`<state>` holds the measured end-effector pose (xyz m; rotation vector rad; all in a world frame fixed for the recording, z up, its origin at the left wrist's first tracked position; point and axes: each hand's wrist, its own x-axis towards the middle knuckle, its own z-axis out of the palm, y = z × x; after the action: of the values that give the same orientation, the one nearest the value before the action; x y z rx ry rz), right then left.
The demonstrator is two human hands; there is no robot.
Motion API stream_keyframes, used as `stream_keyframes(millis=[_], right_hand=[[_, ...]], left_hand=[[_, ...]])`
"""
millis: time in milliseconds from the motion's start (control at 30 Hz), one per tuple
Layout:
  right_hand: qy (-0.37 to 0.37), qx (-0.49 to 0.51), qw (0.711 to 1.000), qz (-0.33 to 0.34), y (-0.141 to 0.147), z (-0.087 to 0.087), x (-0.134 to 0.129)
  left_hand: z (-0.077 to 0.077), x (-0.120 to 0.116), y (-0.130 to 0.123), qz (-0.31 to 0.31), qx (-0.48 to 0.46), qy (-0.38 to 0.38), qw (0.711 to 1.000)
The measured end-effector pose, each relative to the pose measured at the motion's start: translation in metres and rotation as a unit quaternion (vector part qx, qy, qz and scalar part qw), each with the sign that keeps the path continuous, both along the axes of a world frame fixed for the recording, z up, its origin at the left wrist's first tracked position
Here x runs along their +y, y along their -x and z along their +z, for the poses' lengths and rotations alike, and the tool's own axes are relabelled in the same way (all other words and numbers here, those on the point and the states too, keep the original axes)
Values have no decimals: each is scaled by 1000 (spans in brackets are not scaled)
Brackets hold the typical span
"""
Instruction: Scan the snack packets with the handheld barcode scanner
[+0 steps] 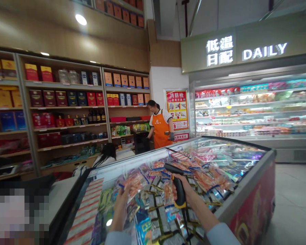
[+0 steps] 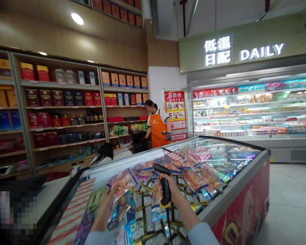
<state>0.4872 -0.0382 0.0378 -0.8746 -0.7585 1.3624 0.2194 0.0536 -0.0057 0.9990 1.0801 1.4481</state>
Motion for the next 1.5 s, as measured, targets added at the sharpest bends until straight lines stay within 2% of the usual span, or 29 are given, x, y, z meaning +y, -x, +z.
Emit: stream_keyframes(millis=[100, 200, 267, 333, 433, 500, 633, 733, 800, 933, 1133, 1267, 1500], right_hand=[[7, 11, 1000, 9, 20, 16, 13], [-23, 11, 999, 42, 48, 31, 27], [-56, 12, 996, 72, 68, 41, 34], [-77, 17, 990, 113, 89, 50, 37], [-92, 39, 980, 171, 120, 56, 38], [-98, 59, 973, 199, 140, 50, 38], [-87, 69, 968, 223, 172, 16, 42], [-33, 73, 968, 238, 184, -9, 48], [-2, 84, 967, 242, 187, -18, 50], [0, 106, 968, 227, 188, -21, 49], [-6, 98, 975, 201, 186, -19, 46], [-2, 101, 974, 204, 185, -20, 46], [4, 115, 974, 196, 186, -20, 47]], left_hand=[[10, 4, 29, 132, -52, -3, 990], [22, 4, 56, 255, -81, -59, 962], [32, 3, 75, 305, -96, -103, 942], [40, 2, 93, 325, -117, -134, 929], [44, 3, 118, 288, -145, -155, 934], [40, 4, 129, 257, -164, -146, 941], [24, 6, 134, 223, -198, -134, 945], [16, 6, 131, 214, -189, -127, 950], [15, 5, 128, 224, -179, -115, 951], [20, -1, 121, 240, -175, -95, 950], [26, -6, 115, 231, -184, -81, 952], [25, -4, 116, 244, -206, -93, 943], [17, 1, 119, 227, -189, -104, 950]])
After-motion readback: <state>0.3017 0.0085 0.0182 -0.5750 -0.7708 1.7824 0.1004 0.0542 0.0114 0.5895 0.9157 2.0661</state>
